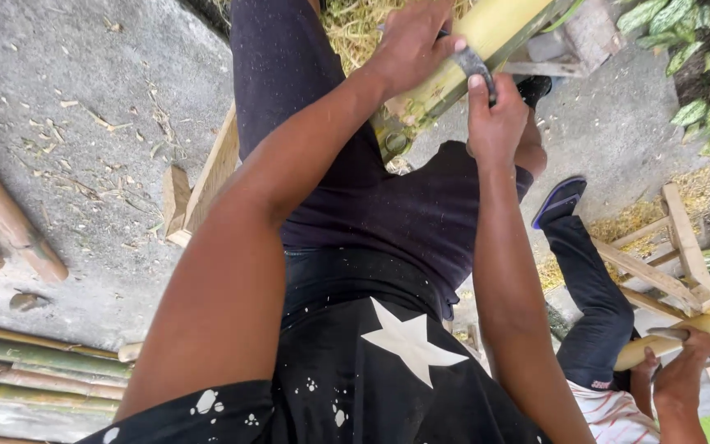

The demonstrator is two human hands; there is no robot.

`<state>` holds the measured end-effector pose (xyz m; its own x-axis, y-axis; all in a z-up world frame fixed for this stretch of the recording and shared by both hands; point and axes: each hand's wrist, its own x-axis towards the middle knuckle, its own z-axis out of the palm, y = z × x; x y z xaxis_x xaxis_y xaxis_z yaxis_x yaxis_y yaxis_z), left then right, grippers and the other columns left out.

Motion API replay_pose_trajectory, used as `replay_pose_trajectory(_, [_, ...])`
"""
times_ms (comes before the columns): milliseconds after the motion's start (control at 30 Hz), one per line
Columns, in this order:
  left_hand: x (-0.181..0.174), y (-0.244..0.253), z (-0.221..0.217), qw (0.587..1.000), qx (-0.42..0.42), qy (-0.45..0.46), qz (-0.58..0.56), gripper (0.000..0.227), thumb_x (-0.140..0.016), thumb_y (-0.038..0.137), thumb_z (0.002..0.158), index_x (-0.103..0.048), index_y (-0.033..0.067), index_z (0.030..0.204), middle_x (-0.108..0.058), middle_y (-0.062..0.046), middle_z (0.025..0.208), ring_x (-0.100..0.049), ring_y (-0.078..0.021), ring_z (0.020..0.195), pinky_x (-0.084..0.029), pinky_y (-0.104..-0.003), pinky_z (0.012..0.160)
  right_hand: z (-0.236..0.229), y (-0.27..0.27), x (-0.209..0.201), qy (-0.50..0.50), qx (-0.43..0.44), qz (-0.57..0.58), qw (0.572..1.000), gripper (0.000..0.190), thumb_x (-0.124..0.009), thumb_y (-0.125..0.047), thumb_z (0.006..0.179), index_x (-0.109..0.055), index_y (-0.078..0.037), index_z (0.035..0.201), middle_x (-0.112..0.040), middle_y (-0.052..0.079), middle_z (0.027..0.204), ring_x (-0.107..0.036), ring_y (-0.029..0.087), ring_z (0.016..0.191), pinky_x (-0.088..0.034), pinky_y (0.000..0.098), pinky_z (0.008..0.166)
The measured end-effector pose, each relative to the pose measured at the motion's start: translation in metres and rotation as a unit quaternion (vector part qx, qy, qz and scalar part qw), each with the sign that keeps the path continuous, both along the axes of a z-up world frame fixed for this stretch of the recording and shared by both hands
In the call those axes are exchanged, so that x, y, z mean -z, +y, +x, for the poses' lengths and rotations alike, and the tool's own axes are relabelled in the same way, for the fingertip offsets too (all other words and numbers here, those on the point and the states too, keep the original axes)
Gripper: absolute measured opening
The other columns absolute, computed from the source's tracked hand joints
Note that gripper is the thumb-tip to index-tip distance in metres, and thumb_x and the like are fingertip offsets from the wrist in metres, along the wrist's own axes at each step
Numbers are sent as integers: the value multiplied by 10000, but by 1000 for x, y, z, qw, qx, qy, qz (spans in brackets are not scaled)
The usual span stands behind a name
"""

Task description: Shave or scrape the outer layer of a bamboo pole using a metal blade tool.

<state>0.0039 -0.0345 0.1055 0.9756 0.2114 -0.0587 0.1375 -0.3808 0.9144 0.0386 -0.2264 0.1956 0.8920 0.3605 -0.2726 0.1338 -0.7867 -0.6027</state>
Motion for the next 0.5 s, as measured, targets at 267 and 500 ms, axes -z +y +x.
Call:
replay_pose_trajectory(267, [-31,7,-54,986,115,125,0,339,-701,409,958,-600,85,958,-626,-120,933,-585,-338,943,-402,-474,841,-73,-15,9,36,42,-25,998,377,-660,-388,1020,-610,-29,915,-560,139,671,-559,221,613,-492,404,620])
replay_pose_trajectory(500, [-29,-16,42,998,52,-10,30,343,-673,404,994,-584,73,1007,-614,-130,980,-565,-344,1004,-373,-488,879,30,-34,15,-34,16,16,999,347,-663,-369,1046,-648,-24,1022,-616,134,748,-582,218,656,-484,399,625])
